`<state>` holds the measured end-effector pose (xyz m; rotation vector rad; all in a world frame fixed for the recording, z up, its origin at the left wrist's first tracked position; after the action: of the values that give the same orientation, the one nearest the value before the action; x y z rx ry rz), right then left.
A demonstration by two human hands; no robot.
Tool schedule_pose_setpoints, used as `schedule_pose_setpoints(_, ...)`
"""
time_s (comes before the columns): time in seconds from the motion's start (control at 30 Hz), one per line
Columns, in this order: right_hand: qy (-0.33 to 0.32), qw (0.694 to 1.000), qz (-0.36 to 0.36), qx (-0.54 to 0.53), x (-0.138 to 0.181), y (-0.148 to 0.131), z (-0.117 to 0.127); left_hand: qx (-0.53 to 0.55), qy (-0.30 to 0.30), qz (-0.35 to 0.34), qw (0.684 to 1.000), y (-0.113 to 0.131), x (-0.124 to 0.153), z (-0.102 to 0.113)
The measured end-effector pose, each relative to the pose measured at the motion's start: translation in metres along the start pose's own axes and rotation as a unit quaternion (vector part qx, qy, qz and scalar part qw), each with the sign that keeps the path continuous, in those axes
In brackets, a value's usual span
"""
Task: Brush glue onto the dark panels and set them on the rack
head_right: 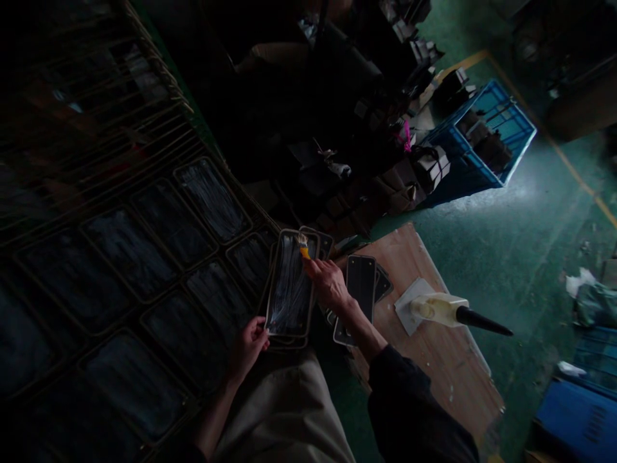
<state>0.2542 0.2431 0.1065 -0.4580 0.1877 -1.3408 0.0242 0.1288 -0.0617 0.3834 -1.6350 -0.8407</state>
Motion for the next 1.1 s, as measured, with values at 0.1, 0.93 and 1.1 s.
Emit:
schedule_pose_setpoints(0.1,-0.023,0.999,0.024,-0.011,0.021,-0.014,-0.009,0.004,0.002,-0.010,1.000,-0.002,0.000,-0.002)
schedule_pose_setpoints(0.93,-0.085,0.983,-0.130,-0.097,0.154,-0.070,-0.064,0.112,-0.010,0.030,0.993,0.005,0.011,-0.003)
schedule_pose_setpoints(1.1,-0.092,0.958,-0.205,-0.175,0.174,-0.083,-0.071,0.128,-0.011,0.028,0.991,0.004,0.013,-0.004)
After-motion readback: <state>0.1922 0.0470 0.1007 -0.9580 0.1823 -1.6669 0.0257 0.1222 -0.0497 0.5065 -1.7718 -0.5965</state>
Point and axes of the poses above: each hand's wrist, its own x-axis away from the middle knuckle, its own z-axis out of the back of the hand, y = z × x, the point moved 10 cm from there along -x, towards the middle knuckle, and after that the axes turned 7 degrees about -y, right-handed, at the moved point
